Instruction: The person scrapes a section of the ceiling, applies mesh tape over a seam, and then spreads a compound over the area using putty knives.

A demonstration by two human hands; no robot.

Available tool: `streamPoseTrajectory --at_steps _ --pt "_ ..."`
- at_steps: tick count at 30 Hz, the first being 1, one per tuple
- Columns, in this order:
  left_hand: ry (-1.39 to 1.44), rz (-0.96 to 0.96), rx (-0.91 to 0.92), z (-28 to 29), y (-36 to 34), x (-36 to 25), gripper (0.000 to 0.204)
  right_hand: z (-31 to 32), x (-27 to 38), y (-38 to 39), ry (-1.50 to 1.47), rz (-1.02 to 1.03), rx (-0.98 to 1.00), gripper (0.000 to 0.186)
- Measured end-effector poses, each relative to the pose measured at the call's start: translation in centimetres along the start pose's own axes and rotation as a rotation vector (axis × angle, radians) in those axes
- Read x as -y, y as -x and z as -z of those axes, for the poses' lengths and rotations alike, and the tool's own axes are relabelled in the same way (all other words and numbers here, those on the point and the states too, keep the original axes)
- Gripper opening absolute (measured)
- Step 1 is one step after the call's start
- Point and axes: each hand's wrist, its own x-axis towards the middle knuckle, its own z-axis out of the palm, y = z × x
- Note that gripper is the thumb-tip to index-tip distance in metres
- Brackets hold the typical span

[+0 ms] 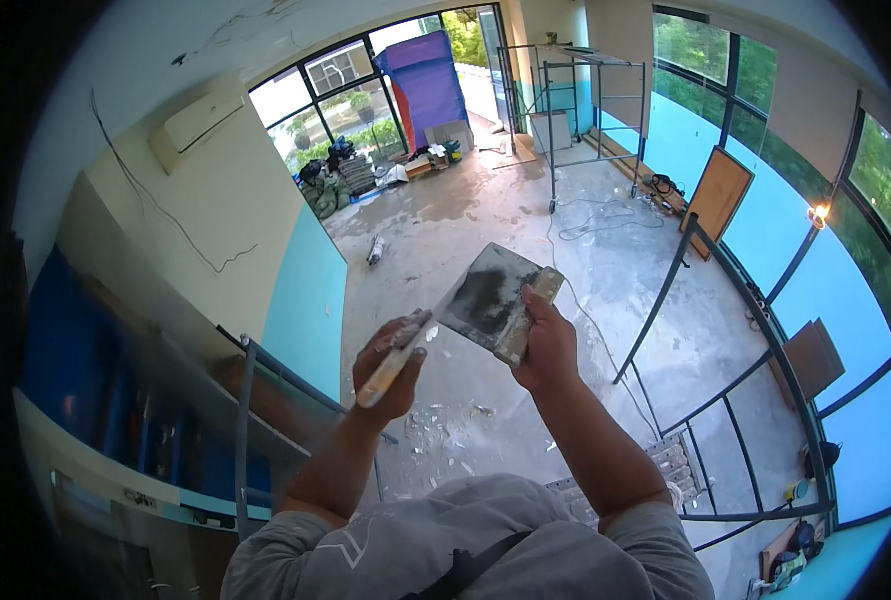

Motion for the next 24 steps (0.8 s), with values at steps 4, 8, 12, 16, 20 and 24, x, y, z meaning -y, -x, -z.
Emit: streamPoseTrajectory --at_steps 4,8,12,16,20,24 --pt "-0.009 -0.136 0.134 0.8 2.2 1.7 0.038 1.1 -1.2 0.2 0.020 -0.053 0.012 0.036" --pt "-0.157 -0.062 0.146 2.2 4.4 2.9 0.040 1.3 -2.3 0.8 0.050 -0.085 0.005 0.037" --pt "-0.336 0.001 0.163 4.4 6.2 4.3 0.036 1.8 -2.4 0.9 0.070 -0.114 0.050 0.039" --pt "-0.388 0.155 0.093 7.1 6.7 6.4 0.026 1.5 -2.5 1.3 0.030 -0.178 0.083 0.039" --pt "0.592 1.052 -0.223 8.8 5.0 7.6 0.027 3.1 -3.9 1.1 -0.025 -0.450 0.123 0.038" --pt "0.576 1.150 0.170 10.4 10.0 13.5 0.039 2.4 -5.2 1.9 0.036 -0.485 0.151 0.038"
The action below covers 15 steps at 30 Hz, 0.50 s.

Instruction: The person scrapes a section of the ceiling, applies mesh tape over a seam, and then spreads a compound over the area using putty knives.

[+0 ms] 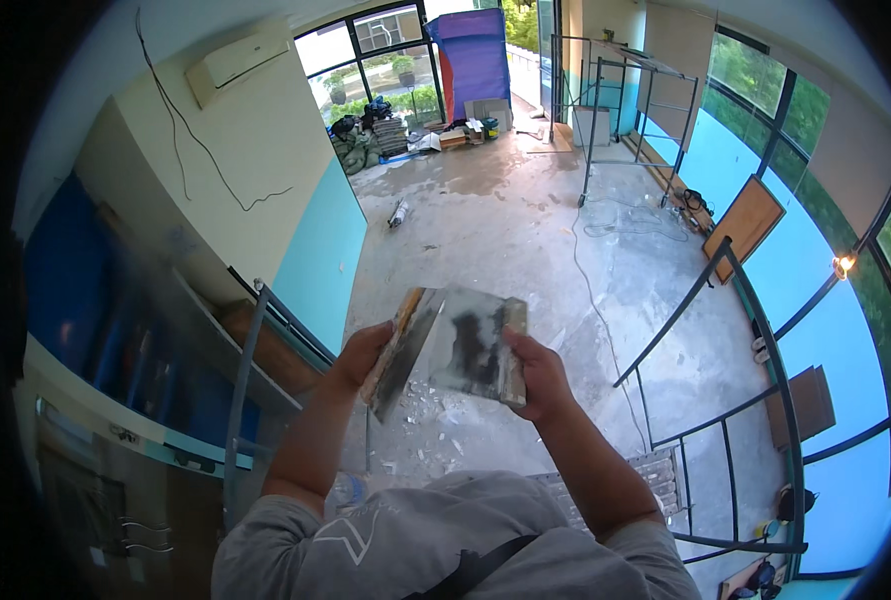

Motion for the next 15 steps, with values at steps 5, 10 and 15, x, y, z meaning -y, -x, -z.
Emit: streamPoseTrajectory --at_steps 5,10,15 --pt "0.369 0.076 -0.086 -0.8 0.9 3.8 0.042 -1.7 2.2 -0.9 0.200 0.580 -0.186 0.042" --pt "0.921 0.217 0.195 -8.5 4.6 0.0 0.049 1.1 3.1 -2.1 1.117 1.374 0.223 0.029" --pt "0.857 0.028 0.044 -11.3 5.6 -3.5 0.045 -1.1 4.8 -2.1 1.741 1.668 0.835 0.041"
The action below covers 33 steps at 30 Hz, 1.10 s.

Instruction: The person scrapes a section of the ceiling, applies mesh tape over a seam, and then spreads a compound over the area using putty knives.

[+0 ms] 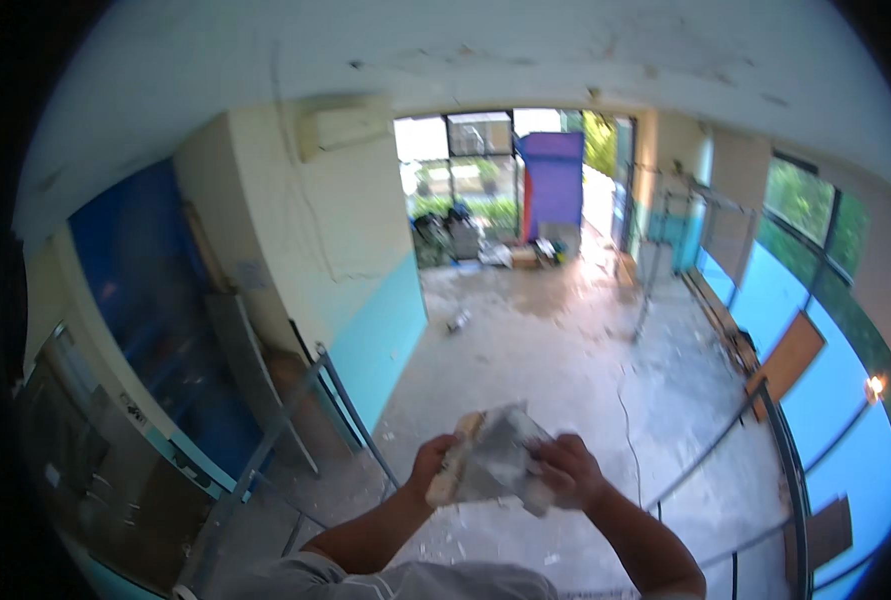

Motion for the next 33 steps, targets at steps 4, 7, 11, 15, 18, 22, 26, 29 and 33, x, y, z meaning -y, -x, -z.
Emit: streamPoseTrajectory --at_steps 4,7,11,15,18,22,26,29,33 --pt "-0.166 -0.271 -0.181 -3.8 1.8 -3.0 0.036 0.8 0.1 1.7 0.022 -0.246 0.035 0.034" --pt "-0.015 -0.809 -0.081 -9.3 4.3 -9.7 0.029 0.3 -0.8 5.6 0.080 -0.346 0.051 0.029" --pt "-0.421 -1.695 -0.068 -20.7 13.9 -20.3 0.019 -1.4 -0.4 12.7 0.076 -0.646 0.182 0.024" --pt "-0.865 -2.327 -0.558 -34.5 22.7 -25.3 0.029 -0.6 1.3 15.4 0.036 -0.806 0.320 0.024" --pt "-1.062 -2.694 -0.837 -41.0 26.7 -27.7 0.026 0.8 2.0 15.1 -0.033 -0.950 0.353 0.028" --pt "-0.985 -2.728 -0.766 -46.8 29.2 -28.6 0.039 1.5 1.6 16.4 -0.017 -1.023 0.363 0.036" --pt "-1.038 -2.545 -1.067 -49.3 28.1 -29.1 0.044 1.9 0.7 17.1 -0.066 -1.156 0.285 0.041" --pt "-0.814 -2.485 -0.878 -51.9 23.7 -28.0 0.046 1.7 -0.1 19.1 -0.008 -1.139 0.206 0.040" --pt "-0.626 -2.587 -0.903 -56.6 21.3 -29.6 0.031 1.0 -1.3 22.0 -0.005 -1.212 0.214 0.037"
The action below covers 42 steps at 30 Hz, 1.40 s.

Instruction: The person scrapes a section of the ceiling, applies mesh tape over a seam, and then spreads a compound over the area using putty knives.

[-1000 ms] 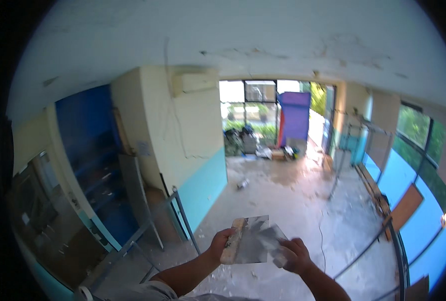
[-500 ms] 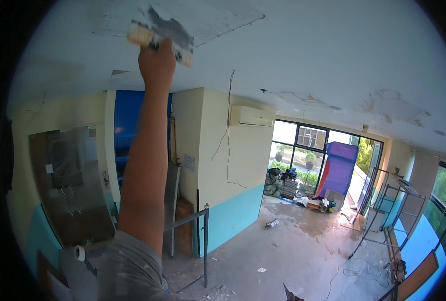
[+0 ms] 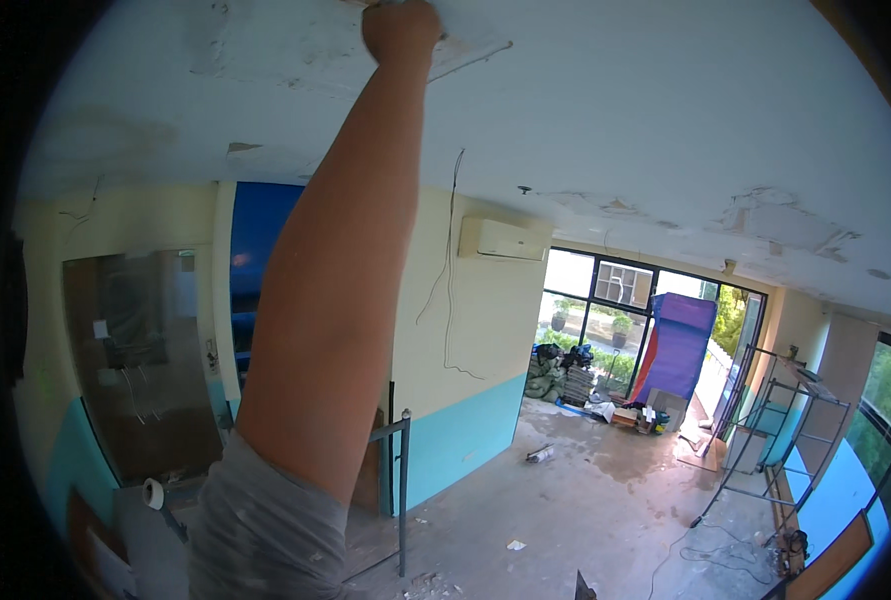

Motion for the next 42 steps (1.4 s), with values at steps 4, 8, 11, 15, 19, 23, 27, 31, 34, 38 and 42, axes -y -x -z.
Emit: streamPoseTrajectory --at_steps 4,8,11,15,19,23,27,31,34,38,42 --pt "-0.118 -0.180 0.053 -2.4 3.7 -5.3 0.031 0.8 1.1 0.8 0.011 -0.003 -0.010 0.032" --pt "-0.025 -0.271 0.209 0.4 8.6 -6.5 0.030 0.5 -0.1 0.9 0.000 -0.030 0.025 0.029" --pt "-0.159 -0.398 0.224 4.1 7.2 -4.6 0.035 0.0 -0.3 0.9 0.015 -0.058 0.029 0.031" --pt "-0.387 -0.636 -0.120 7.8 -0.5 -1.2 0.031 -0.4 -1.5 1.3 0.039 -0.078 0.039 0.034" --pt "-0.401 -0.814 -0.245 7.6 -5.0 -0.4 0.029 -0.7 -2.9 2.1 0.072 -0.116 0.026 0.036" --pt "-0.322 -0.898 -0.328 3.7 -3.6 1.1 0.033 -1.2 -4.8 3.1 0.141 -0.176 -0.011 0.039" --pt "-0.257 -0.781 -0.256 0.0 0.3 2.3 0.036 -1.8 -7.4 5.0 0.128 -0.191 -0.134 0.045" --pt "-0.162 -0.681 -0.166 -3.7 5.0 3.2 0.037 0.6 -6.8 7.6 0.157 -0.157 -0.183 0.042" --pt "-0.161 -0.625 -0.145 -6.9 8.4 3.4 0.036 1.9 -6.4 9.6 0.180 -0.141 -0.210 0.040" --pt "-0.100 -0.487 -0.027 -9.8 12.4 4.9 0.032 3.2 -5.7 12.0 0.230 -0.142 -0.245 0.039" --pt "-0.027 -0.451 0.174 -10.2 16.7 4.9 0.029 4.2 -5.3 14.3 0.271 -0.149 -0.270 0.039"
